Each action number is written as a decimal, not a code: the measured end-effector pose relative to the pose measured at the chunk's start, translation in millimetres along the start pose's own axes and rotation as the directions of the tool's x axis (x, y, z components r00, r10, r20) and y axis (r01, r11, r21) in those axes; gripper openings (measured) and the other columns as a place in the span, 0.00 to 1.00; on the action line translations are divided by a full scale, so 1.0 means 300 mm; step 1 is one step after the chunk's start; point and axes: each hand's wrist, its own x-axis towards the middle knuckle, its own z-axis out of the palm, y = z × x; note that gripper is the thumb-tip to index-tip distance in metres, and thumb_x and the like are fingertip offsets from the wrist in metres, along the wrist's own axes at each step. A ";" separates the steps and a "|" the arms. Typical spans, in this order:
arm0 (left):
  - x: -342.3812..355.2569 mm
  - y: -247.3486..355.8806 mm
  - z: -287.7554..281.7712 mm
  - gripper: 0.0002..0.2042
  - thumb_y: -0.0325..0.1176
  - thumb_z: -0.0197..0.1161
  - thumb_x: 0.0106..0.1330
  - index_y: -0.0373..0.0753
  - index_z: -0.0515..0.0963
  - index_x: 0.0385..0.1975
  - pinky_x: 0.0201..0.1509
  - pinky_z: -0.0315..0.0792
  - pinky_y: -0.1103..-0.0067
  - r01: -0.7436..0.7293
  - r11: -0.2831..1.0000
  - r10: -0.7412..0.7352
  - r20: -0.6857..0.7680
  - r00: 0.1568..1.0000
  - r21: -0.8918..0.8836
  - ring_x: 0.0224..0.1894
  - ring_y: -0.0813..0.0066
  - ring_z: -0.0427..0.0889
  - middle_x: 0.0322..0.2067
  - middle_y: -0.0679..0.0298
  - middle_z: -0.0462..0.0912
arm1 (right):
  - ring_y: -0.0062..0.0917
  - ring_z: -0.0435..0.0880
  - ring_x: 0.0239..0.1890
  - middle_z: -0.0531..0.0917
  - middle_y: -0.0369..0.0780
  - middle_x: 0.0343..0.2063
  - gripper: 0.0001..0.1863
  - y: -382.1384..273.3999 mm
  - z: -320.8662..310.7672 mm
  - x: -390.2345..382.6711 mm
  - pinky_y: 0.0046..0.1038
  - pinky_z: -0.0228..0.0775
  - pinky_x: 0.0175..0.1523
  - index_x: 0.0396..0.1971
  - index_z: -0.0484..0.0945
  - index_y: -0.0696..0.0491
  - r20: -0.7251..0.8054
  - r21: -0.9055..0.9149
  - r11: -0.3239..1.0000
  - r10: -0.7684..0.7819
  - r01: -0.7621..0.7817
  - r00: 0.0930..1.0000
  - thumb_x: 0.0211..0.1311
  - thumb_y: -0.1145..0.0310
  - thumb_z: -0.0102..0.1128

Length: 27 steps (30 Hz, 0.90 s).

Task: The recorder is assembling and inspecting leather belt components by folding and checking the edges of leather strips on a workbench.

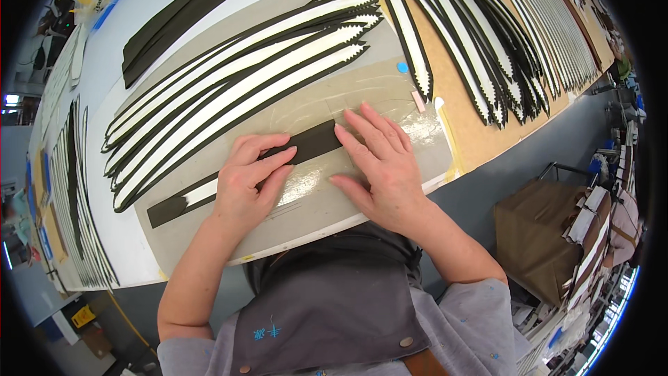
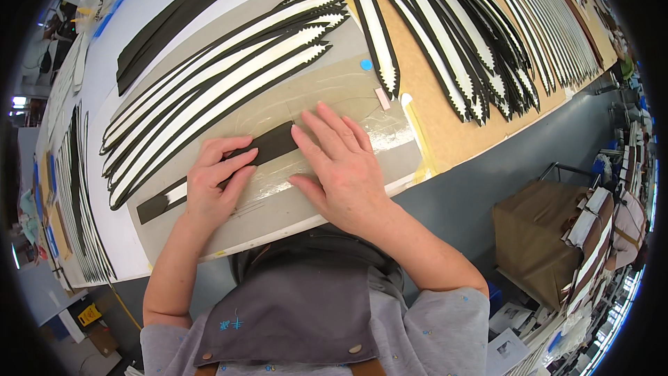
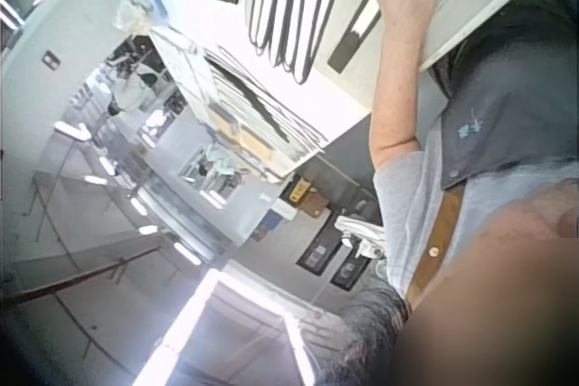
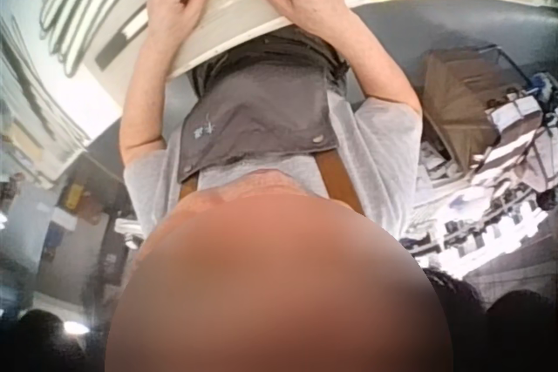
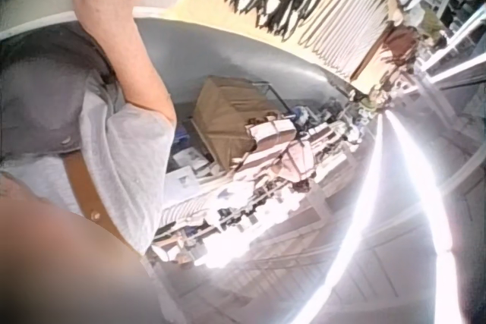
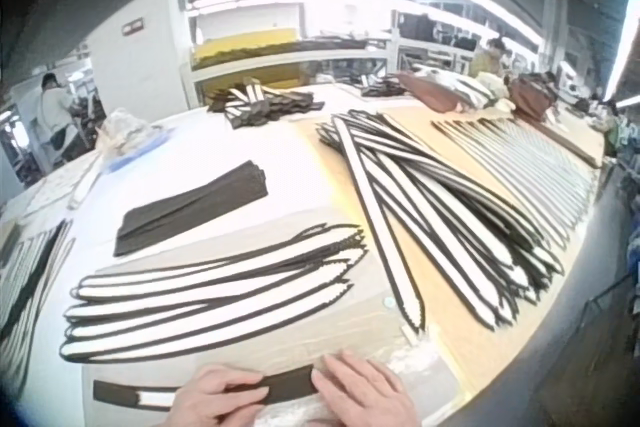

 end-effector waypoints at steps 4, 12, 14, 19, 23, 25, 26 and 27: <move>-0.003 -0.002 -0.003 0.15 0.20 0.72 0.58 0.38 0.88 0.46 0.53 0.77 0.74 0.005 1.000 -0.005 0.002 1.000 0.008 0.53 0.62 0.80 0.53 0.60 0.85 | 0.44 0.67 0.73 0.74 0.48 0.65 0.32 -0.005 0.006 0.007 0.48 0.59 0.73 0.60 0.78 0.56 -0.013 -0.042 0.999 -0.025 0.025 1.000 0.55 0.61 0.75; 0.000 -0.003 -0.006 0.15 0.19 0.71 0.58 0.38 0.88 0.46 0.53 0.77 0.74 0.027 1.000 -0.026 0.023 0.999 -0.004 0.53 0.63 0.80 0.53 0.60 0.84 | 0.41 0.66 0.74 0.74 0.45 0.66 0.33 0.009 -0.036 0.038 0.48 0.59 0.73 0.59 0.80 0.54 0.069 -0.159 0.983 -0.076 0.086 0.995 0.53 0.57 0.76; 0.000 -0.008 -0.004 0.15 0.20 0.71 0.58 0.38 0.88 0.46 0.52 0.77 0.74 -0.014 1.000 0.014 0.009 1.000 0.003 0.53 0.62 0.80 0.52 0.60 0.85 | 0.38 0.66 0.74 0.75 0.44 0.65 0.31 0.004 -0.052 0.056 0.47 0.59 0.74 0.55 0.81 0.57 0.120 -0.194 0.971 -0.117 0.139 0.986 0.53 0.57 0.75; 0.001 -0.008 -0.003 0.14 0.20 0.71 0.58 0.38 0.88 0.45 0.52 0.79 0.73 -0.019 1.000 0.019 -0.018 1.000 -0.015 0.52 0.61 0.80 0.51 0.60 0.85 | 0.34 0.66 0.74 0.76 0.43 0.65 0.29 -0.005 -0.059 0.104 0.44 0.58 0.75 0.50 0.82 0.61 0.235 -0.269 0.927 -0.200 0.261 0.951 0.54 0.56 0.74; -0.008 -0.019 -0.005 0.13 0.22 0.71 0.59 0.37 0.88 0.44 0.51 0.80 0.72 -0.060 0.998 0.058 -0.045 0.997 -0.030 0.51 0.60 0.80 0.49 0.60 0.85 | 0.31 0.66 0.74 0.76 0.41 0.64 0.29 -0.017 -0.058 0.116 0.43 0.58 0.76 0.48 0.83 0.62 0.280 -0.297 0.910 -0.207 0.290 0.937 0.53 0.55 0.75; -0.004 -0.022 0.001 0.12 0.22 0.70 0.60 0.37 0.87 0.44 0.51 0.79 0.71 -0.046 0.997 0.042 -0.064 0.997 -0.068 0.51 0.59 0.80 0.49 0.60 0.85 | 0.31 0.66 0.74 0.77 0.43 0.64 0.30 -0.014 -0.064 0.120 0.42 0.57 0.76 0.49 0.82 0.64 0.317 -0.314 0.892 -0.224 0.325 0.921 0.57 0.52 0.71; -0.007 -0.025 0.001 0.13 0.22 0.70 0.60 0.38 0.87 0.45 0.52 0.78 0.71 -0.034 0.996 0.031 -0.036 0.999 -0.085 0.51 0.60 0.81 0.50 0.60 0.85 | 0.32 0.66 0.74 0.78 0.45 0.63 0.32 -0.013 -0.066 0.122 0.42 0.56 0.77 0.50 0.82 0.66 0.341 -0.339 0.877 -0.222 0.340 0.913 0.60 0.49 0.68; -0.008 -0.029 -0.003 0.14 0.22 0.70 0.60 0.39 0.87 0.46 0.53 0.78 0.71 -0.023 0.995 0.023 -0.006 1.000 -0.100 0.52 0.60 0.81 0.51 0.60 0.85 | 0.32 0.66 0.74 0.78 0.45 0.63 0.32 -0.012 -0.066 0.123 0.42 0.56 0.77 0.50 0.82 0.66 0.350 -0.330 0.873 -0.239 0.359 0.906 0.60 0.49 0.68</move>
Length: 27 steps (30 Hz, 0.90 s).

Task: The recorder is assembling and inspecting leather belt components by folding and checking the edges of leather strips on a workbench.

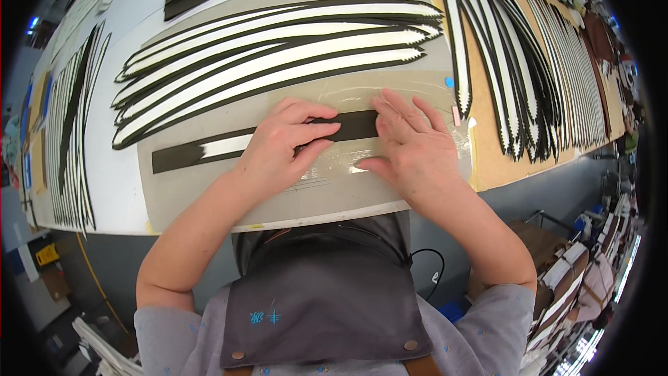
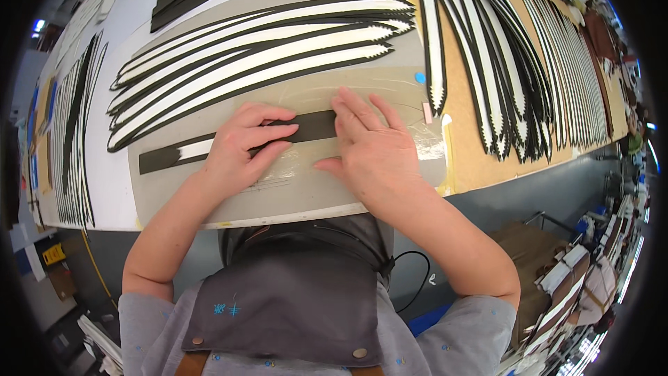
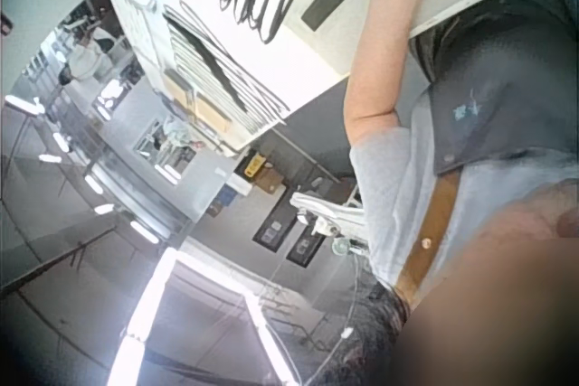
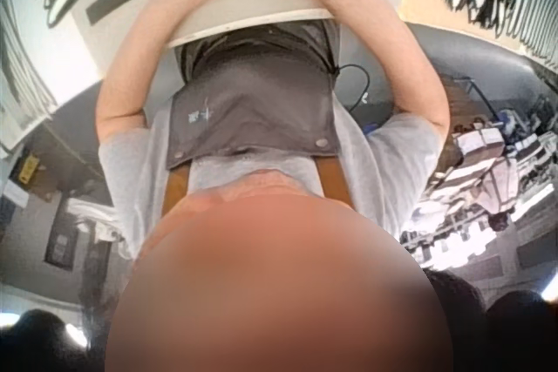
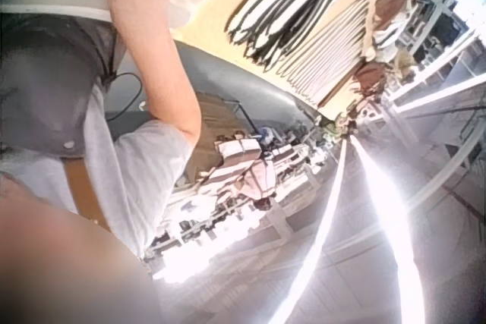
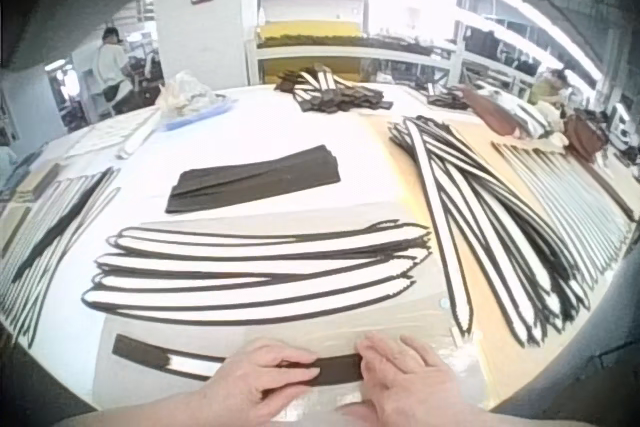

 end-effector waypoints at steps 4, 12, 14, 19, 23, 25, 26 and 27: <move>-0.008 -0.021 -0.012 0.14 0.23 0.66 0.64 0.37 0.86 0.49 0.54 0.77 0.71 -0.003 0.999 0.004 0.014 1.000 -0.049 0.53 0.61 0.80 0.52 0.60 0.85 | 0.32 0.69 0.72 0.80 0.44 0.61 0.30 0.001 -0.002 0.005 0.43 0.59 0.75 0.47 0.83 0.65 -0.026 0.013 1.000 -0.003 0.003 1.000 0.58 0.51 0.71; -0.012 -0.024 0.010 0.13 0.23 0.64 0.67 0.37 0.85 0.51 0.54 0.78 0.71 -0.019 1.000 0.019 -0.027 0.999 -0.014 0.54 0.61 0.80 0.53 0.61 0.84 | 0.32 0.71 0.71 0.79 0.45 0.63 0.31 -0.003 -0.014 0.002 0.43 0.60 0.75 0.49 0.83 0.66 0.009 -0.038 0.999 -0.024 0.024 1.000 0.57 0.52 0.71; -0.014 -0.023 0.017 0.13 0.23 0.63 0.68 0.36 0.84 0.51 0.54 0.77 0.70 -0.009 1.000 0.009 -0.032 0.999 -0.017 0.54 0.60 0.79 0.53 0.61 0.84 | 0.32 0.71 0.71 0.79 0.46 0.64 0.32 -0.005 -0.017 0.002 0.43 0.59 0.75 0.51 0.83 0.67 0.020 -0.043 0.999 -0.023 0.024 1.000 0.58 0.52 0.71; -0.015 -0.007 0.011 0.16 0.20 0.62 0.59 0.32 0.83 0.48 0.59 0.77 0.69 -0.150 0.971 0.156 -0.020 0.988 0.185 0.54 0.60 0.78 0.52 0.59 0.83 | 0.33 0.71 0.71 0.78 0.47 0.64 0.32 -0.006 -0.021 0.008 0.42 0.58 0.75 0.52 0.82 0.67 0.025 -0.029 0.999 -0.035 0.035 0.999 0.59 0.53 0.70; -0.032 -0.009 0.024 0.17 0.22 0.62 0.55 0.31 0.83 0.46 0.60 0.76 0.69 -0.166 0.933 0.183 -0.026 0.983 0.318 0.54 0.61 0.78 0.52 0.60 0.83 | 0.37 0.71 0.71 0.77 0.49 0.65 0.30 -0.033 -0.011 0.027 0.41 0.59 0.75 0.55 0.80 0.66 0.048 0.002 1.000 -0.005 0.005 0.999 0.61 0.57 0.70; -0.025 -0.002 0.038 0.20 0.22 0.63 0.53 0.33 0.84 0.49 0.60 0.75 0.68 -0.184 0.911 0.208 -0.024 0.978 0.369 0.53 0.60 0.78 0.52 0.60 0.83 | 0.38 0.71 0.71 0.76 0.49 0.65 0.30 -0.054 0.035 0.028 0.42 0.60 0.75 0.57 0.78 0.65 -0.006 0.062 0.998 -0.033 0.033 0.999 0.61 0.59 0.70; -0.021 0.003 0.043 0.20 0.22 0.63 0.53 0.33 0.84 0.49 0.60 0.75 0.68 -0.187 0.910 0.208 -0.018 0.978 0.370 0.53 0.60 0.78 0.52 0.60 0.83 | 0.39 0.71 0.71 0.76 0.50 0.65 0.31 -0.063 0.052 0.029 0.42 0.60 0.75 0.59 0.77 0.64 -0.061 0.117 0.991 -0.061 0.068 0.996 0.61 0.60 0.70; -0.023 0.005 0.039 0.21 0.22 0.63 0.53 0.33 0.84 0.50 0.61 0.74 0.67 -0.179 0.908 0.202 -0.022 0.979 0.378 0.53 0.60 0.78 0.53 0.61 0.83 | 0.40 0.71 0.71 0.75 0.50 0.66 0.33 -0.075 0.056 0.034 0.42 0.61 0.75 0.62 0.75 0.62 -0.050 0.134 0.990 -0.038 0.045 0.998 0.61 0.61 0.70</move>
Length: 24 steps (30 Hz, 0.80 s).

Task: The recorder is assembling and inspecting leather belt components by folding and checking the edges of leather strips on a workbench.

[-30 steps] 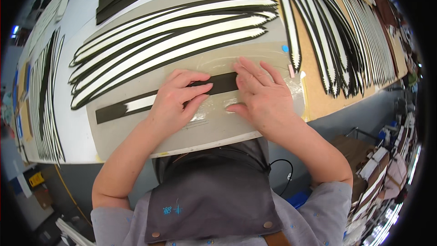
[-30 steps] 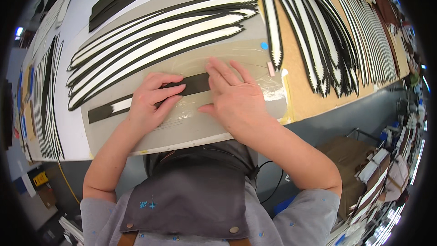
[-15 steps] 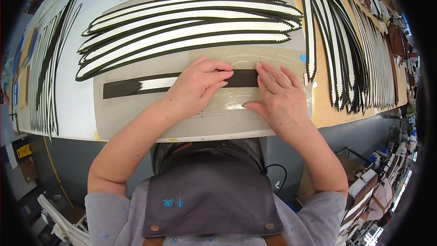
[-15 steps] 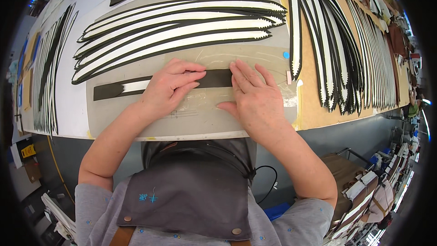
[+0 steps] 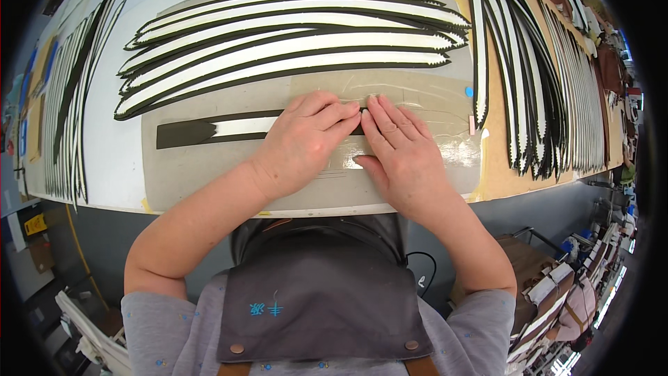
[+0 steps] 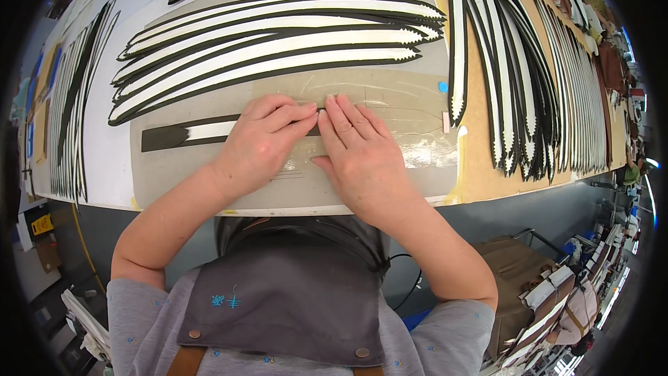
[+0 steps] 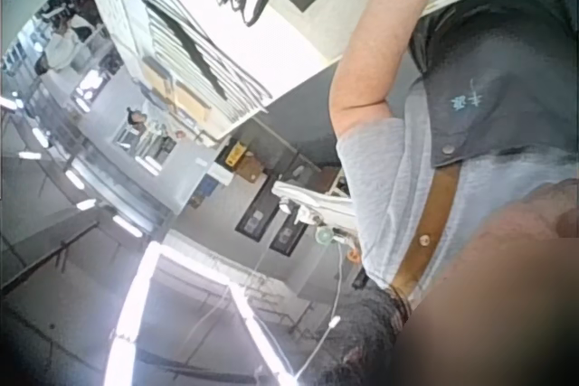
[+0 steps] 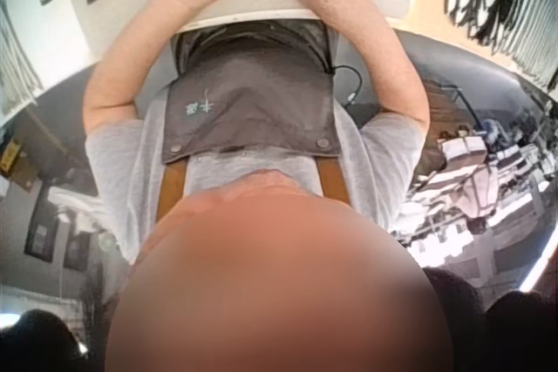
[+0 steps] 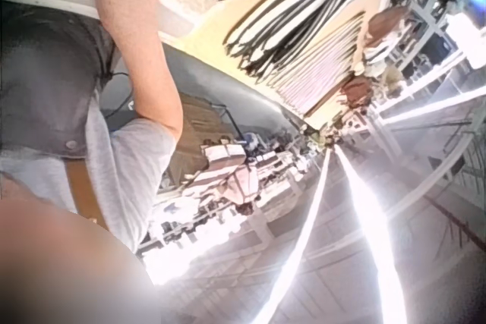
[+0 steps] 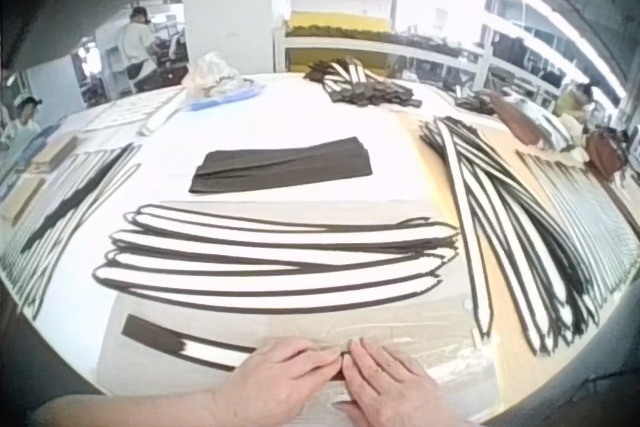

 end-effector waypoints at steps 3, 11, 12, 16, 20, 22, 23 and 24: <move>-0.019 0.009 -0.022 0.22 0.25 0.64 0.56 0.34 0.82 0.54 0.63 0.72 0.67 0.018 0.999 -0.020 0.053 0.998 0.048 0.56 0.62 0.77 0.56 0.61 0.81 | 0.36 0.69 0.73 0.73 0.47 0.68 0.33 -0.001 0.022 -0.006 0.42 0.60 0.75 0.64 0.74 0.59 0.000 0.026 0.999 0.022 -0.022 1.000 0.62 0.58 0.69; -0.067 0.084 -0.081 0.28 0.35 0.70 0.63 0.40 0.75 0.65 0.76 0.59 0.62 0.120 0.964 -0.170 0.203 0.964 0.237 0.73 0.65 0.66 0.70 0.65 0.71 | 0.27 0.67 0.74 0.70 0.36 0.72 0.35 0.021 0.001 -0.026 0.42 0.57 0.76 0.69 0.71 0.49 0.056 -0.011 0.999 0.051 -0.051 0.997 0.66 0.50 0.65; -0.073 0.084 -0.082 0.28 0.35 0.70 0.63 0.40 0.75 0.65 0.78 0.57 0.60 0.130 0.961 -0.181 0.197 0.964 0.244 0.74 0.66 0.65 0.70 0.66 0.71 | 0.27 0.67 0.74 0.70 0.36 0.72 0.36 0.024 0.001 -0.030 0.42 0.56 0.77 0.70 0.71 0.48 0.063 -0.004 0.998 0.067 -0.066 0.996 0.66 0.49 0.65; -0.092 0.085 -0.089 0.27 0.36 0.69 0.64 0.42 0.75 0.65 0.79 0.53 0.58 0.156 0.948 -0.218 0.207 0.954 0.278 0.75 0.67 0.64 0.71 0.68 0.71 | 0.27 0.68 0.74 0.70 0.35 0.73 0.37 0.054 -0.013 -0.050 0.42 0.55 0.77 0.71 0.70 0.47 0.075 -0.013 0.998 0.059 -0.058 0.995 0.65 0.49 0.66; -0.108 0.093 -0.090 0.27 0.36 0.68 0.65 0.42 0.75 0.65 0.79 0.53 0.58 0.172 0.943 -0.233 0.195 0.953 0.285 0.75 0.67 0.64 0.71 0.68 0.71 | 0.27 0.68 0.74 0.70 0.33 0.73 0.38 0.085 -0.026 -0.072 0.43 0.53 0.78 0.72 0.68 0.47 0.078 -0.052 0.996 0.075 -0.071 0.994 0.64 0.50 0.67; -0.113 0.090 -0.090 0.26 0.37 0.68 0.66 0.42 0.75 0.65 0.80 0.52 0.58 0.181 0.947 -0.231 0.170 0.958 0.266 0.76 0.67 0.63 0.70 0.68 0.71 | 0.27 0.67 0.74 0.70 0.33 0.72 0.38 0.085 -0.033 -0.076 0.44 0.52 0.78 0.72 0.68 0.47 0.086 -0.066 0.996 0.072 -0.067 0.994 0.64 0.51 0.67; -0.116 0.088 -0.090 0.26 0.37 0.68 0.66 0.42 0.75 0.65 0.80 0.52 0.58 0.190 0.946 -0.238 0.164 0.957 0.264 0.76 0.67 0.63 0.70 0.68 0.71 | 0.30 0.66 0.75 0.69 0.35 0.73 0.39 0.082 -0.040 -0.074 0.44 0.50 0.79 0.73 0.67 0.48 0.109 -0.069 0.995 0.082 -0.075 0.991 0.64 0.53 0.67; -0.116 0.090 -0.084 0.26 0.36 0.68 0.66 0.42 0.75 0.65 0.80 0.52 0.58 0.193 0.946 -0.237 0.153 0.959 0.260 0.76 0.67 0.63 0.70 0.68 0.72 | 0.32 0.64 0.76 0.68 0.36 0.74 0.40 0.083 -0.048 -0.074 0.45 0.49 0.79 0.74 0.66 0.49 0.132 -0.076 0.994 0.087 -0.078 0.987 0.63 0.55 0.68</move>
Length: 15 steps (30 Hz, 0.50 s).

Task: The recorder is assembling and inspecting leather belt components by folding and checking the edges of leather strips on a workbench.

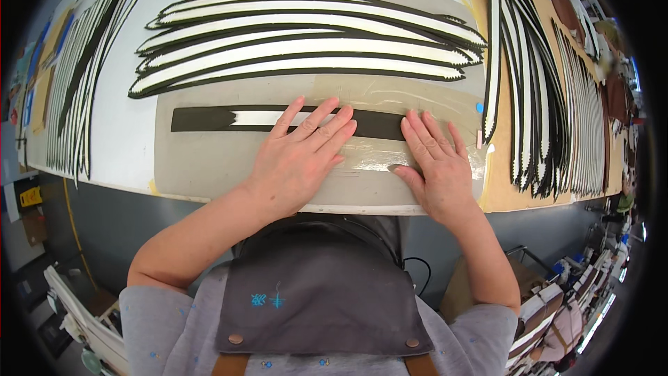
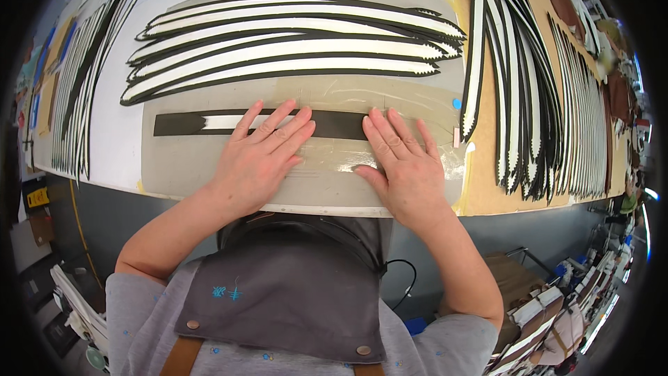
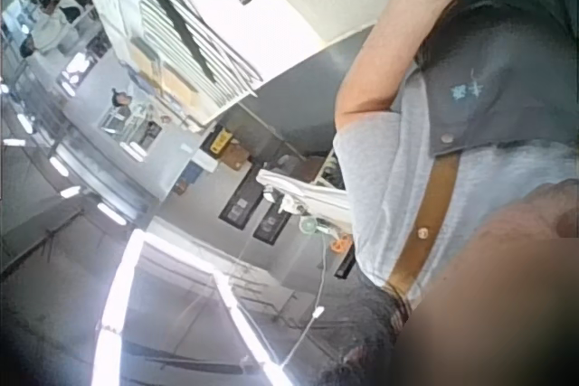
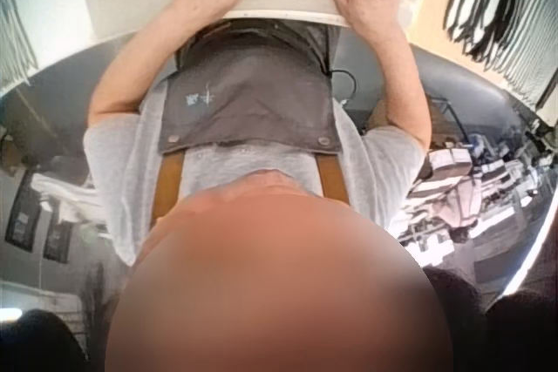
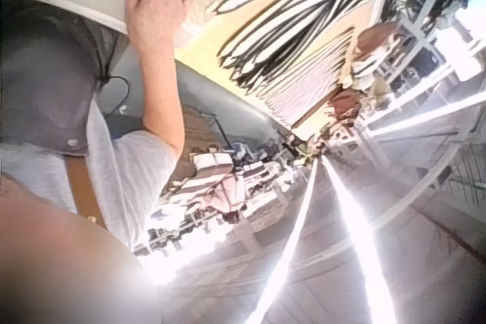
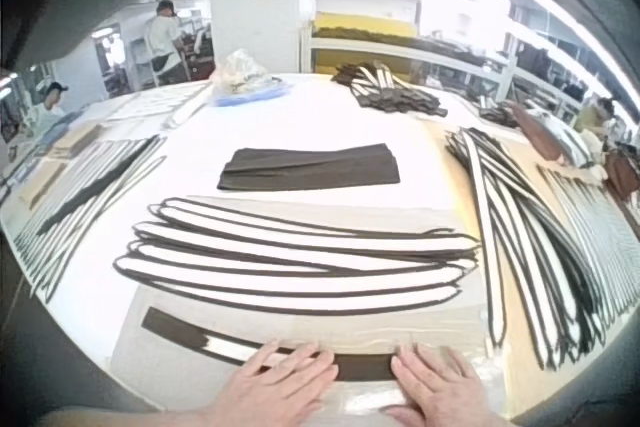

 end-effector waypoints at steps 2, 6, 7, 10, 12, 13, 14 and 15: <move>-0.013 0.010 0.005 0.26 0.36 0.68 0.66 0.41 0.75 0.65 0.79 0.52 0.57 0.016 1.000 -0.017 -0.024 1.000 -0.011 0.76 0.66 0.63 0.70 0.68 0.72 | 0.32 0.65 0.75 0.70 0.35 0.72 0.36 -0.008 -0.002 -0.016 0.44 0.50 0.79 0.72 0.69 0.48 -0.008 -0.018 1.000 0.005 -0.005 1.000 0.65 0.55 0.67; 0.013 -0.015 0.005 0.21 0.36 0.69 0.64 0.42 0.81 0.57 0.77 0.57 0.59 -0.010 1.000 0.009 -0.089 0.996 -0.015 0.72 0.66 0.67 0.64 0.67 0.77 | 0.35 0.75 0.68 0.78 0.35 0.67 0.26 -0.006 -0.001 0.012 0.44 0.56 0.75 0.63 0.79 0.49 -0.120 -0.085 0.996 -0.004 -0.007 0.993 0.65 0.61 0.67; 0.026 -0.020 0.001 0.19 0.36 0.70 0.63 0.42 0.83 0.54 0.76 0.60 0.60 -0.035 0.999 0.034 -0.116 0.993 -0.013 0.70 0.66 0.70 0.62 0.68 0.80 | 0.35 0.75 0.68 0.78 0.35 0.67 0.26 0.000 -0.003 0.017 0.44 0.56 0.75 0.63 0.79 0.49 -0.113 -0.097 0.995 -0.009 -0.002 0.994 0.65 0.61 0.67; 0.058 -0.044 0.006 0.14 0.36 0.71 0.61 0.42 0.86 0.46 0.67 0.68 0.64 -0.061 0.993 0.042 -0.180 0.983 -0.098 0.60 0.67 0.77 0.53 0.68 0.84 | 0.36 0.82 0.57 0.82 0.38 0.61 0.21 0.024 -0.019 0.075 0.40 0.69 0.64 0.54 0.84 0.52 -0.219 0.043 0.998 -0.037 0.047 0.975 0.60 0.70 0.70; 0.092 -0.048 0.005 0.12 0.35 0.72 0.60 0.42 0.86 0.42 0.62 0.69 0.66 -0.046 0.990 0.025 -0.157 0.987 -0.132 0.55 0.68 0.78 0.48 0.68 0.84 | 0.34 0.84 0.43 0.86 0.39 0.49 0.21 0.009 -0.062 0.107 0.34 0.75 0.50 0.50 0.85 0.54 -0.170 0.247 0.967 0.104 -0.060 0.980 0.53 0.76 0.72; 0.108 -0.045 0.003 0.10 0.35 0.72 0.59 0.42 0.86 0.39 0.58 0.71 0.68 -0.025 0.986 0.005 -0.127 0.992 -0.162 0.51 0.68 0.79 0.44 0.69 0.84 | 0.34 0.84 0.43 0.86 0.39 0.49 0.21 0.012 -0.070 0.123 0.34 0.75 0.50 0.50 0.85 0.54 -0.172 0.244 0.968 0.107 -0.063 0.979 0.53 0.76 0.72; 0.124 -0.041 0.005 0.10 0.35 0.72 0.59 0.42 0.86 0.39 0.58 0.71 0.68 -0.030 0.986 0.009 -0.129 0.992 -0.162 0.51 0.68 0.79 0.44 0.69 0.84 | 0.32 0.83 0.39 0.84 0.39 0.42 0.21 0.019 -0.076 0.140 0.32 0.75 0.47 0.49 0.85 0.53 -0.045 0.353 0.923 0.178 -0.151 0.983 0.52 0.77 0.72; 0.143 -0.036 0.010 0.08 0.34 0.72 0.59 0.42 0.86 0.35 0.56 0.70 0.69 0.010 0.979 -0.051 -0.195 0.980 -0.202 0.49 0.68 0.79 0.40 0.69 0.83 | 0.30 0.82 0.36 0.83 0.38 0.35 0.22 0.027 -0.082 0.155 0.31 0.75 0.43 0.49 0.85 0.53 0.088 0.444 0.861 0.235 -0.249 0.968 0.50 0.78 0.73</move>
